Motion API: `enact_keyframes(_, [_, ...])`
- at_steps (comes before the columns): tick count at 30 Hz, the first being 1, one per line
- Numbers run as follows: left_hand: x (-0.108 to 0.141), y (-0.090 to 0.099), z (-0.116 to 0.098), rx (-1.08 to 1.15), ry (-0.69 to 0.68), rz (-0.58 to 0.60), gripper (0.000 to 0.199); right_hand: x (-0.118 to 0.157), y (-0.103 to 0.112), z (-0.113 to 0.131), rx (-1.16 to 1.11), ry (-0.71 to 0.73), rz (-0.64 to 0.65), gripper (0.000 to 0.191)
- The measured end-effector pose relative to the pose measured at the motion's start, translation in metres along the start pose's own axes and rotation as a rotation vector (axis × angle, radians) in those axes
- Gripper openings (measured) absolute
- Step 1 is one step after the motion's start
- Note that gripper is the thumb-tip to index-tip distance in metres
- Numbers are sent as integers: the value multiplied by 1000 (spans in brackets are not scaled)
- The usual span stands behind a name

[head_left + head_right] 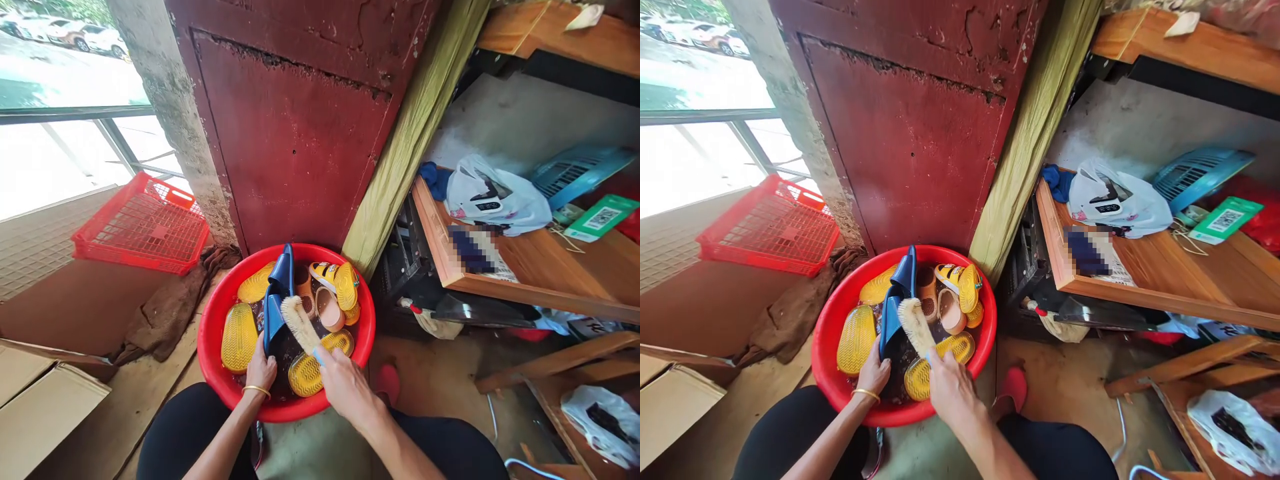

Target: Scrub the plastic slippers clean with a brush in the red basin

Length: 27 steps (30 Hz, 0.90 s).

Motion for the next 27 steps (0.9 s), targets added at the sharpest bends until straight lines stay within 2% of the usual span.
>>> enact_keyframes(4, [2, 1, -3, 36, 18, 7, 75, -45, -16, 29, 2, -28, -7, 46])
enact_keyframes(6, [0, 2, -3, 197, 79, -9, 70, -60, -19, 33, -20, -31, -27, 43])
enact_keyframes(8, [-2, 4, -2, 399, 180, -18, 61, -59, -18, 26, -37, -15, -22, 40])
enact_keyframes(10, [-4, 7, -2, 521, 280, 5, 49, -41, -17, 12, -45, 4, 10, 39])
enact_keyframes(12, [-4, 9, -3, 607, 386, 86, 42, -10, -18, -6, -50, 29, 60, 38])
enact_keyframes(15, [-3, 12, -7, 804, 557, 266, 47, 34, -27, -25, -56, 56, 138, 37])
enact_keyframes(17, [0, 13, -12, 907, 621, 359, 54, 44, -34, -25, -63, 65, 167, 36])
enact_keyframes(19, [4, 13, -17, 946, 629, 412, 60, 29, -40, -15, -56, 78, 170, 36])
enact_keyframes(21, [8, 12, -22, 935, 604, 449, 64, -5, -43, 3, -32, 80, 152, 36])
enact_keyframes(23, [11, 11, -23, 888, 563, 470, 65, -47, -41, 22, -18, 42, 80, 37])
enact_keyframes(25, [11, 13, -22, 832, 533, 467, 67, -80, -38, 36, -36, 46, 43, 39])
enact_keyframes(27, [8, 14, -18, 772, 503, 437, 69, -93, -36, 41, -52, 72, 50, 38])
Point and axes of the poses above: each hand's wrist, its own x-axis away from the middle knuckle, its own y-axis out of the back of the hand, z = x × y, the point moved 1 cm from there along -x, towards the middle knuckle, and after that the axes turned 13 degrees about -x, right-handed, at the moved point
